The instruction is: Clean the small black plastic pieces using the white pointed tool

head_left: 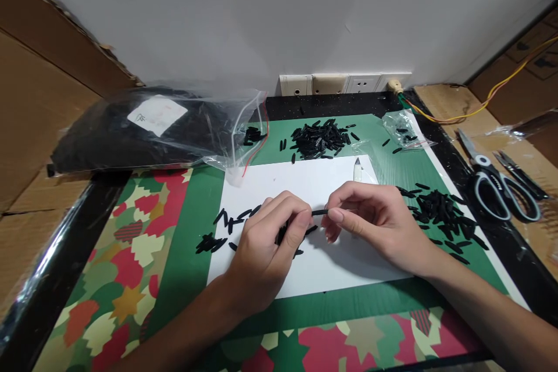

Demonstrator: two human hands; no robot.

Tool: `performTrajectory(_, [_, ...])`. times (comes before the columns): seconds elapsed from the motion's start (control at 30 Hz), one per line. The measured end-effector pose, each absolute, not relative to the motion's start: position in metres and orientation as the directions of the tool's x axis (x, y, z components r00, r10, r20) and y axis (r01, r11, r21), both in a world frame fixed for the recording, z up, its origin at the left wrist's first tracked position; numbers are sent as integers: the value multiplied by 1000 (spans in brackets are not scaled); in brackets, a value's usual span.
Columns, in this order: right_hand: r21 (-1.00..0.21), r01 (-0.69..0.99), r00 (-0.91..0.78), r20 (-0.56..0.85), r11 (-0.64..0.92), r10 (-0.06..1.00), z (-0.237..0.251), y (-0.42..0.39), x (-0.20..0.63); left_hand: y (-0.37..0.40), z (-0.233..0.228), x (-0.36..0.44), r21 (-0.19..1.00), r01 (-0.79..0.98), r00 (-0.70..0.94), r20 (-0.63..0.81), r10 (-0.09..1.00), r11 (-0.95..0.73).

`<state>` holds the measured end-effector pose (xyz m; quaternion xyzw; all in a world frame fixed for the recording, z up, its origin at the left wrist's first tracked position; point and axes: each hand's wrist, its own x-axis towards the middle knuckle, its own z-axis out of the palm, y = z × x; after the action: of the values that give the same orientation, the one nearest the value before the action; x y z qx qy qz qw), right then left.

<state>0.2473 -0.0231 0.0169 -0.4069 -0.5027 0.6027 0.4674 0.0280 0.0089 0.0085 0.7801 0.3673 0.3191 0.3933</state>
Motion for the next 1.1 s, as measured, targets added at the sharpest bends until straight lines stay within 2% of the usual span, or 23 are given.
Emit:
performTrajectory(0.23, [-976,-190,-268,-51,-105,962,17,-21,246,8,9,29,886,318,521,134,843,-337])
performTrajectory(0.5, [-917,-315,-340,-131,-244,931,13,-19,247,7,11,29,932,258,532,82,843,-253])
performTrajectory(0.73, [-866,-378,-410,-161,-328,898,9,-17,247,4,13,28,975,193,539,-10,842,-112])
performTrajectory(1.1, [-877,-361,-390,-167,-318,906,6,-15,243,4,15,30,990,125,547,-20,837,-58])
